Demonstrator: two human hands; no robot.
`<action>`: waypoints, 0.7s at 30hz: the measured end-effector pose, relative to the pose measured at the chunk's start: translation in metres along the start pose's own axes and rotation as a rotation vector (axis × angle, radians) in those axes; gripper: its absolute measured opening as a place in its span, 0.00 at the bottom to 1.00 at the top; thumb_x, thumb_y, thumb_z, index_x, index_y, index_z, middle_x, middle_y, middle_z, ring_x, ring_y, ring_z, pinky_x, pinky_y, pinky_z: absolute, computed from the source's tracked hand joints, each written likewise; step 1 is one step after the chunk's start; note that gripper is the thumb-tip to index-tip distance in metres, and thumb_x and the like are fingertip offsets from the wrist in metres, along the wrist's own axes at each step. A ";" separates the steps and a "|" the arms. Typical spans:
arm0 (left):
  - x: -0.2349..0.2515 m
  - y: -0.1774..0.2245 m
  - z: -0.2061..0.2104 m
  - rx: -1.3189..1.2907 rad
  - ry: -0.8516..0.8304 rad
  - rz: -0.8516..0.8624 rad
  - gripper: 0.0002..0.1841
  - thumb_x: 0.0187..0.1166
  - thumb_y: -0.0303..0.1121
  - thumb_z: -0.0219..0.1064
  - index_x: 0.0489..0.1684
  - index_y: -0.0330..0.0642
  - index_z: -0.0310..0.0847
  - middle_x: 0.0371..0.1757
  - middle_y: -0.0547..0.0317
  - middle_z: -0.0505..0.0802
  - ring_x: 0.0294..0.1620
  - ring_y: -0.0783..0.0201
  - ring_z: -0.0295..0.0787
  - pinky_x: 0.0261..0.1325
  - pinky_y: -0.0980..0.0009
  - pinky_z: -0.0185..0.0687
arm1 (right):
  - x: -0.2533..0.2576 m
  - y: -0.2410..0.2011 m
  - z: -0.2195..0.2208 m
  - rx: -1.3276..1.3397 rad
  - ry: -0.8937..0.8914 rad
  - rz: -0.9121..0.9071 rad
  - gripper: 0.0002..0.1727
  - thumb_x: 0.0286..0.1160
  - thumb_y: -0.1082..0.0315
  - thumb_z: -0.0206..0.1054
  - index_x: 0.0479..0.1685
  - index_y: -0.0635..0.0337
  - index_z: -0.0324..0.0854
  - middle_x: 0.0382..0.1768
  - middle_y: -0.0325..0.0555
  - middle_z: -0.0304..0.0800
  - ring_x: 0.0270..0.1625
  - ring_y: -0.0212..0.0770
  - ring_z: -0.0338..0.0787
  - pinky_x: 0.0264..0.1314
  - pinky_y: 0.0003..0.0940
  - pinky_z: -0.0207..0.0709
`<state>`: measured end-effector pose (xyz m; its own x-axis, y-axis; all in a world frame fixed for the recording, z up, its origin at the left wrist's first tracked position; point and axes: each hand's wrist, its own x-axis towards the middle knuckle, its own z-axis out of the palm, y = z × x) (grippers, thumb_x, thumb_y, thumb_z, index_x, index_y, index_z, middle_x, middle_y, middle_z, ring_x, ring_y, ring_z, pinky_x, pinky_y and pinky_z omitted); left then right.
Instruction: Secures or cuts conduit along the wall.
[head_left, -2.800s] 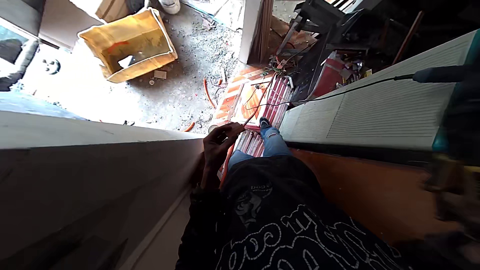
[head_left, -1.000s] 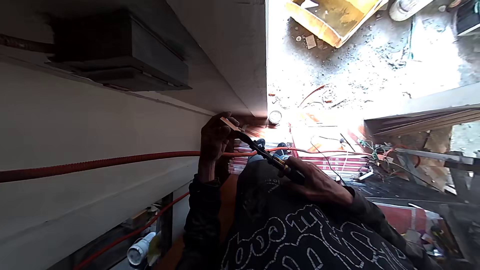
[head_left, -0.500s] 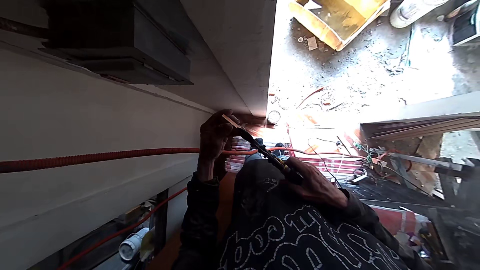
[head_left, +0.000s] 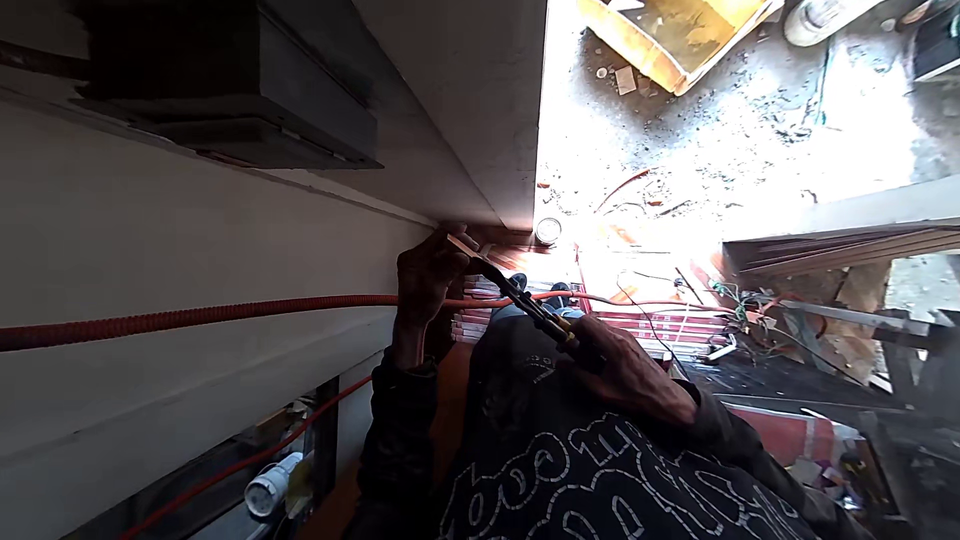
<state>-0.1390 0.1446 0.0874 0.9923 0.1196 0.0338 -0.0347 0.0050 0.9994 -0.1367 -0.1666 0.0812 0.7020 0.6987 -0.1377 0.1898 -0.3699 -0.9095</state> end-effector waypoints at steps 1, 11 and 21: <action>0.002 -0.001 0.000 -0.006 -0.003 0.006 0.22 0.81 0.41 0.71 0.74 0.52 0.81 0.55 0.63 0.92 0.48 0.70 0.90 0.51 0.72 0.90 | 0.000 0.000 0.000 -0.003 -0.002 0.005 0.23 0.76 0.50 0.70 0.53 0.63 0.83 0.43 0.52 0.90 0.44 0.43 0.89 0.49 0.40 0.84; 0.015 -0.006 0.000 -0.118 -0.015 0.066 0.17 0.79 0.37 0.73 0.64 0.44 0.86 0.49 0.59 0.94 0.46 0.61 0.94 0.50 0.59 0.94 | -0.003 -0.004 0.002 -0.099 0.059 -0.037 0.21 0.76 0.50 0.69 0.48 0.61 0.83 0.36 0.50 0.88 0.37 0.43 0.88 0.40 0.40 0.83; 0.010 -0.006 -0.002 -0.098 0.016 0.050 0.17 0.78 0.37 0.73 0.62 0.43 0.86 0.47 0.60 0.95 0.44 0.60 0.95 0.48 0.57 0.95 | -0.005 -0.013 0.006 -0.243 0.152 -0.064 0.20 0.77 0.49 0.67 0.43 0.59 0.83 0.27 0.46 0.87 0.28 0.42 0.88 0.29 0.40 0.80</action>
<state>-0.1287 0.1476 0.0818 0.9870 0.1376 0.0827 -0.0963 0.0952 0.9908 -0.1474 -0.1615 0.0916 0.7745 0.6325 -0.0060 0.3831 -0.4766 -0.7913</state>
